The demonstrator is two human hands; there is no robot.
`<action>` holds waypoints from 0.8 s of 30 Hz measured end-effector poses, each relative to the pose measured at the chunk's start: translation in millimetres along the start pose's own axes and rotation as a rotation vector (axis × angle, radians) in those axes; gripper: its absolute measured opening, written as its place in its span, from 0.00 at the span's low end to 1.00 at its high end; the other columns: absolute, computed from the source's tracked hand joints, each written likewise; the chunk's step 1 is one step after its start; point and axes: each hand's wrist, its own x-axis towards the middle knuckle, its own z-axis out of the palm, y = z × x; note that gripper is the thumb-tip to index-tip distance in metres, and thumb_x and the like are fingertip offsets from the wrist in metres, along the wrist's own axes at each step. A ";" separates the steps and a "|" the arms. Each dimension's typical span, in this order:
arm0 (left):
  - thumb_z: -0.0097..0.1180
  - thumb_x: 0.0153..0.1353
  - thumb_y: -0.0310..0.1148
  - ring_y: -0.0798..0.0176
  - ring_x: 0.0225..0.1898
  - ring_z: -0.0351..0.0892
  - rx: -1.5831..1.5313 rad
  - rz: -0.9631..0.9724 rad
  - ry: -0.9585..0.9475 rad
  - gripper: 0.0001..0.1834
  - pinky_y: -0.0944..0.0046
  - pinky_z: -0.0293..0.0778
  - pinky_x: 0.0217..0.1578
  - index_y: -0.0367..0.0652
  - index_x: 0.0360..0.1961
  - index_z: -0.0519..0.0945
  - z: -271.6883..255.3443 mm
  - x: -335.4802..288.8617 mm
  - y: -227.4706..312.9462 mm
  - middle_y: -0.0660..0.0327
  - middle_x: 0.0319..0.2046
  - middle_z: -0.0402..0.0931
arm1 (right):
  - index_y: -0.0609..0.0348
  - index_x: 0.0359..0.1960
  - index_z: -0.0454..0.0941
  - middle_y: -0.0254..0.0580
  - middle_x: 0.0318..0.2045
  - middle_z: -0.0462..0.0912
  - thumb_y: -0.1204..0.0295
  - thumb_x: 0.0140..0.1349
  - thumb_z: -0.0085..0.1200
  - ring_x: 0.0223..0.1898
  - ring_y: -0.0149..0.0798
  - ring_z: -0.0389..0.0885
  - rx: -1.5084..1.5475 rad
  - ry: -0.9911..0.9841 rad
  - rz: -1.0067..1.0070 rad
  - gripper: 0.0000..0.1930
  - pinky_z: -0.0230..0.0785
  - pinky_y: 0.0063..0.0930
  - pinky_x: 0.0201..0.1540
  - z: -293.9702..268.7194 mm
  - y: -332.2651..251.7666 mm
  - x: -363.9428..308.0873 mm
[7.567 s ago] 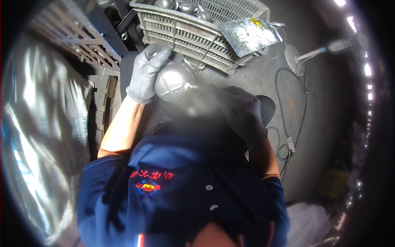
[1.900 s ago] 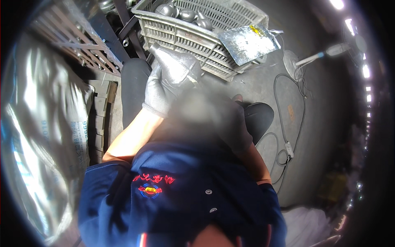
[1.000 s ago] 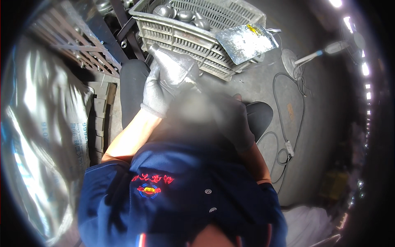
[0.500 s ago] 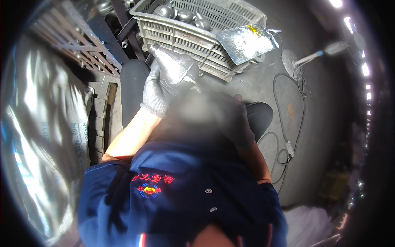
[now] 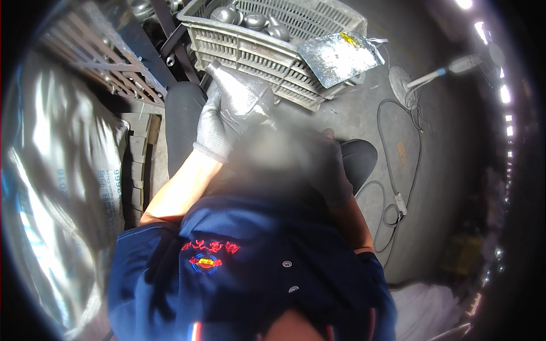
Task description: Inspect metal fabrication parts for defects by rotating and examining them by hand.
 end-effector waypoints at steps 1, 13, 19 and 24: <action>0.35 0.74 0.37 0.55 0.57 0.75 0.008 0.002 0.017 0.20 0.51 0.70 0.60 0.38 0.60 0.68 -0.3 -0.6 -0.3 0.53 0.56 0.74 | 0.56 0.55 0.78 0.48 0.28 0.79 0.82 0.59 0.52 0.28 0.46 0.80 -0.015 -0.017 0.006 0.21 0.71 0.34 0.34 0.2 0.8 -1.0; 0.41 0.72 0.34 0.55 0.58 0.74 -0.197 -0.558 -0.375 0.19 0.50 0.67 0.63 0.37 0.60 0.68 -21.3 11.1 2.2 0.52 0.55 0.73 | 0.67 0.55 0.73 0.34 0.43 0.81 0.75 0.63 0.55 0.39 0.22 0.77 0.397 0.128 0.084 0.18 0.72 0.21 0.41 0.2 31.7 33.8; 0.45 0.70 0.31 0.59 0.54 0.76 0.159 -0.596 -0.418 0.17 0.57 0.70 0.60 0.33 0.56 0.72 -20.8 11.9 -8.8 0.53 0.52 0.76 | 0.71 0.52 0.74 0.40 0.43 0.80 0.74 0.63 0.54 0.42 0.27 0.79 1.200 -0.086 0.368 0.17 0.74 0.22 0.44 6.8 34.9 60.9; 0.46 0.70 0.32 0.61 0.51 0.78 0.309 -0.505 -0.337 0.16 0.59 0.73 0.57 0.34 0.53 0.74 -14.3 3.8 -6.3 0.55 0.49 0.79 | 0.69 0.47 0.77 0.39 0.39 0.81 0.73 0.64 0.52 0.40 0.27 0.79 1.028 -0.047 0.376 0.13 0.73 0.21 0.44 9.9 32.8 65.3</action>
